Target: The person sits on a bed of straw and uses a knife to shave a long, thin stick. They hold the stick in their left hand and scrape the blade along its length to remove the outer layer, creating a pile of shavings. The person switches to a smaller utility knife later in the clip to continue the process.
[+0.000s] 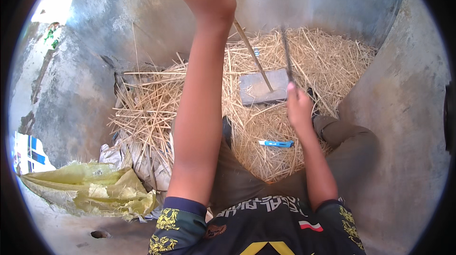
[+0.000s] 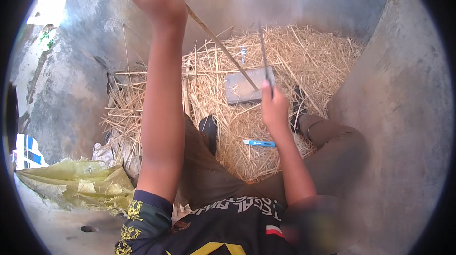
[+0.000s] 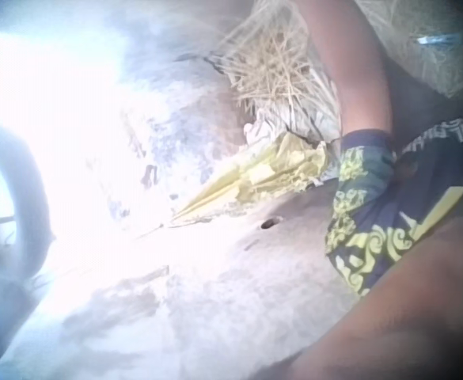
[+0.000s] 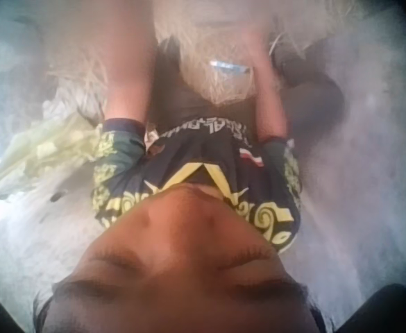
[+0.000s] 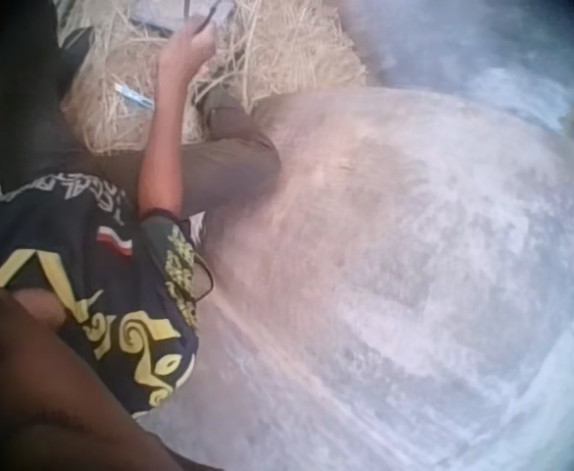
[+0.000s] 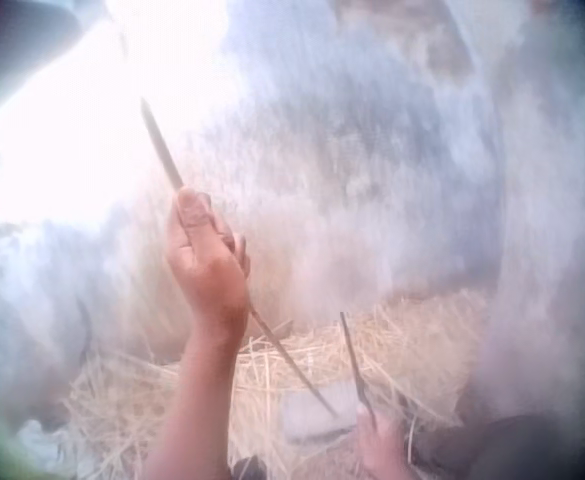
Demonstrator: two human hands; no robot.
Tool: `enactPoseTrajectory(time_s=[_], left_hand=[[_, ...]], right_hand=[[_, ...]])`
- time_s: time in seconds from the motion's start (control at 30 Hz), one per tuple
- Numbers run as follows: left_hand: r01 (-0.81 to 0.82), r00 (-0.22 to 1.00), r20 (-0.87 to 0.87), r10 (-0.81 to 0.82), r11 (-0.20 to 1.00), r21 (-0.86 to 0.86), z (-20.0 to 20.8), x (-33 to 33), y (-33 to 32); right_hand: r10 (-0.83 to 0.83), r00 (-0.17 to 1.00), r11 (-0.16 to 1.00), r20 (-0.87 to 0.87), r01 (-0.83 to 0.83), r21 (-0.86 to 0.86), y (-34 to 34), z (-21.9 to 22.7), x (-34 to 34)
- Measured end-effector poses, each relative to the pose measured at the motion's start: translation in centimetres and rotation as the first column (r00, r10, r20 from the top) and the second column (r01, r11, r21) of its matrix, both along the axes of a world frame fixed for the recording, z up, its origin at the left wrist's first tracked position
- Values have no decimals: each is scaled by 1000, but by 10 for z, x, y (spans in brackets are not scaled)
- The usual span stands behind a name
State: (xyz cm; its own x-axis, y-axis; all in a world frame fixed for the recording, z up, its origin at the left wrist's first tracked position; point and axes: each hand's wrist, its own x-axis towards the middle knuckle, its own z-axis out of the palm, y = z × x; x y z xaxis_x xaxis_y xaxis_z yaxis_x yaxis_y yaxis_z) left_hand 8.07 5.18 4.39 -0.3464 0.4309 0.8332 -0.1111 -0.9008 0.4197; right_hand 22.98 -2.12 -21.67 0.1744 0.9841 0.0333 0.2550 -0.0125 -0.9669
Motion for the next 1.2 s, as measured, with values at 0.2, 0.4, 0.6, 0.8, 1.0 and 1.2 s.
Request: enactPoseTrajectory(time_s=[0.2, 0.4, 0.6, 0.8, 1.0, 1.2], left_hand=[[54, 994, 91, -52, 998, -27, 1, 17, -11], [44, 999, 14, -45, 997, 66, -1, 15, -8], [-153, 988, -12, 156, 980, 130, -3, 27, -6], [-184, 983, 17, 184, 969, 163, -1, 26, -7], [7, 999, 45, -11, 996, 85, -8, 25, -21], [-163, 987, -1, 163, 987, 10, -9, -4, -35]], right_hand=[[43, 889, 973, -456, 66, 220, -15, -23, -35], [22, 984, 999, -178, -17, 32, -7, -7, 3], [172, 972, 985, -162, -166, 47, -14, -30, -12], [62, 869, 997, -491, -72, -2, -41, 38, 4], [193, 950, 931, -246, -256, -259, -41, -2, -11], [33, 770, 967, -637, 138, 216, -48, 58, -14]])
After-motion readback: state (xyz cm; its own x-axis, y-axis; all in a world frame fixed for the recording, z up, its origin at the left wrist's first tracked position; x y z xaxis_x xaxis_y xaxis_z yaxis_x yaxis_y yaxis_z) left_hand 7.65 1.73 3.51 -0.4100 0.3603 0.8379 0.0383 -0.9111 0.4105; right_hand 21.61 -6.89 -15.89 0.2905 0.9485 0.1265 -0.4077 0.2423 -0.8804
